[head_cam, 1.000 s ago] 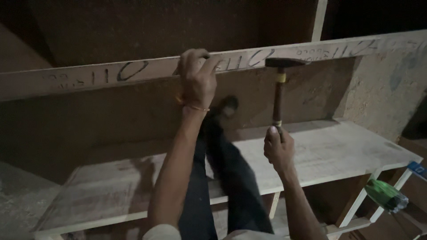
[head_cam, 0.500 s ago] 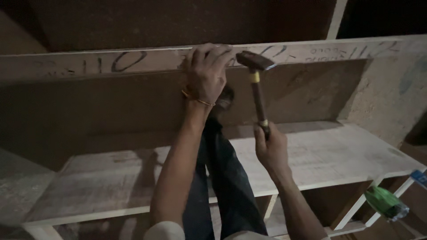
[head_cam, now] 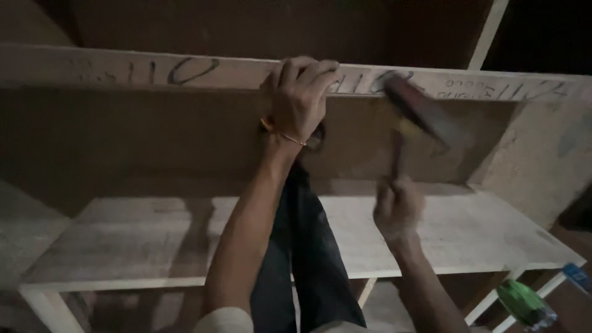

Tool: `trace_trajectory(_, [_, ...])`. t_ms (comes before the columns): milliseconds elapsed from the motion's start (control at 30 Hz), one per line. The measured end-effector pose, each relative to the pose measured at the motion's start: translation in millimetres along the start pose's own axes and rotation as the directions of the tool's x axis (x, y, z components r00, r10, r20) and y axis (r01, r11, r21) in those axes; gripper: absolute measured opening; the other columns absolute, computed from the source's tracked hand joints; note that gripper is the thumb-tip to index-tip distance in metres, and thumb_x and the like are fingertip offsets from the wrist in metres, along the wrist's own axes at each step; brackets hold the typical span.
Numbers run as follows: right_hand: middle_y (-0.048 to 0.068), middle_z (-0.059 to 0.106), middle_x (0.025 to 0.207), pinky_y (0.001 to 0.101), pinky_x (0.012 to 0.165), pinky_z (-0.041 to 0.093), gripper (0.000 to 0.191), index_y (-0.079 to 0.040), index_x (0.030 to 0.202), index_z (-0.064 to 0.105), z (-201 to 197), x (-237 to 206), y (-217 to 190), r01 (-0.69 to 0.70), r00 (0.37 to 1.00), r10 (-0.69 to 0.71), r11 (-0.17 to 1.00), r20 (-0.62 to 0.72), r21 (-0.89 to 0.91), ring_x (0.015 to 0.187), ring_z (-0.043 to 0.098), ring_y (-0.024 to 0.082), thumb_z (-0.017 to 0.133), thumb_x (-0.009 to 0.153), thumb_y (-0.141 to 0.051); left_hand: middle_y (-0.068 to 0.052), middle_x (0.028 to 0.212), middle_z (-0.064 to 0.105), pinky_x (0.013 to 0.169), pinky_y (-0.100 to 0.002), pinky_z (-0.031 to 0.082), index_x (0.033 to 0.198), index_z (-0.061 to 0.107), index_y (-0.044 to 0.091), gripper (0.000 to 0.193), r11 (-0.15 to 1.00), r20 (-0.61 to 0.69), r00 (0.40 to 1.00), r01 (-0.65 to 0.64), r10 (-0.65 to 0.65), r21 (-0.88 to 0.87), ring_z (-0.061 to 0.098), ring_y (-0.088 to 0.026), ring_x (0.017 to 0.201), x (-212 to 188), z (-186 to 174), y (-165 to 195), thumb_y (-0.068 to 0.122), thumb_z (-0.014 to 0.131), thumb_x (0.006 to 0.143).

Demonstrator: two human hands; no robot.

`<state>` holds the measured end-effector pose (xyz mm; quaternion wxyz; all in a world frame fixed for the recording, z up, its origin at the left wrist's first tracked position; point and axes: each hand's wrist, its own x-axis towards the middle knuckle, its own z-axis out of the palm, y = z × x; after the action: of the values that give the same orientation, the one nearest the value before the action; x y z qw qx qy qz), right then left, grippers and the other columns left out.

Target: The person applies adhesive to the edges of wooden cabinet frames using a small stick and then hammers nails into the joints to secure the pieces.

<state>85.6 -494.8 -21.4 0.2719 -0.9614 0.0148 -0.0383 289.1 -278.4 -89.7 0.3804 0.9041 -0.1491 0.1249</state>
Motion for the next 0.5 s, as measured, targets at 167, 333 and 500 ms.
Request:
trace_trajectory(167, [0.008, 0.060, 0.069, 0.0328, 0.052, 0.049, 0.019, 0.000, 0.095, 0.065, 2.4, 4.3, 9.4, -0.265, 0.954, 0.218, 0.936, 0.207, 0.233, 0.054, 0.058, 0.017, 0.062, 0.103, -0.018, -0.006, 0.127, 0.072, 0.104, -0.039, 0.047, 0.131, 0.069, 0.006, 0.032, 0.998, 0.045, 0.998, -0.029, 0.031, -0.058, 0.064, -0.021, 0.116, 1.4, -12.5, -6.9, -0.001, 0.058, 0.103])
trace_trajectory(333, [0.003, 0.060, 0.066, 0.0299, 0.047, 0.047, 0.020, -0.003, 0.106, 0.068, 16.8, 10.9, -4.8, -0.505, 0.843, 0.462, 0.857, 0.278, 0.107, 0.054, 0.060, 0.013, 0.059, 0.104, -0.021, -0.005, 0.127, 0.071, 0.103, -0.040, 0.051, 0.129, 0.069, 0.011, 0.029, 0.996, 0.052, 0.999, 0.015, -0.010, -0.093, 0.067, -0.021, 0.119, 8.7, -14.2, -11.5, 0.001, 0.056, 0.106])
trace_trajectory(500, [0.009, 0.056, 0.063, 0.0401, 0.043, 0.043, 0.033, 0.001, 0.089, 0.056, 21.6, -14.3, -55.0, -0.789, 0.574, 0.703, 0.335, 0.421, 0.516, 0.050, 0.051, 0.023, 0.064, 0.110, -0.023, -0.015, 0.124, 0.069, 0.112, -0.049, 0.050, 0.124, 0.065, 0.005, 0.021, 0.963, 0.029, 0.993, 0.122, -0.118, -0.239, 0.066, -0.034, 0.121, -51.0, -49.8, 14.6, 0.013, 0.062, 0.105])
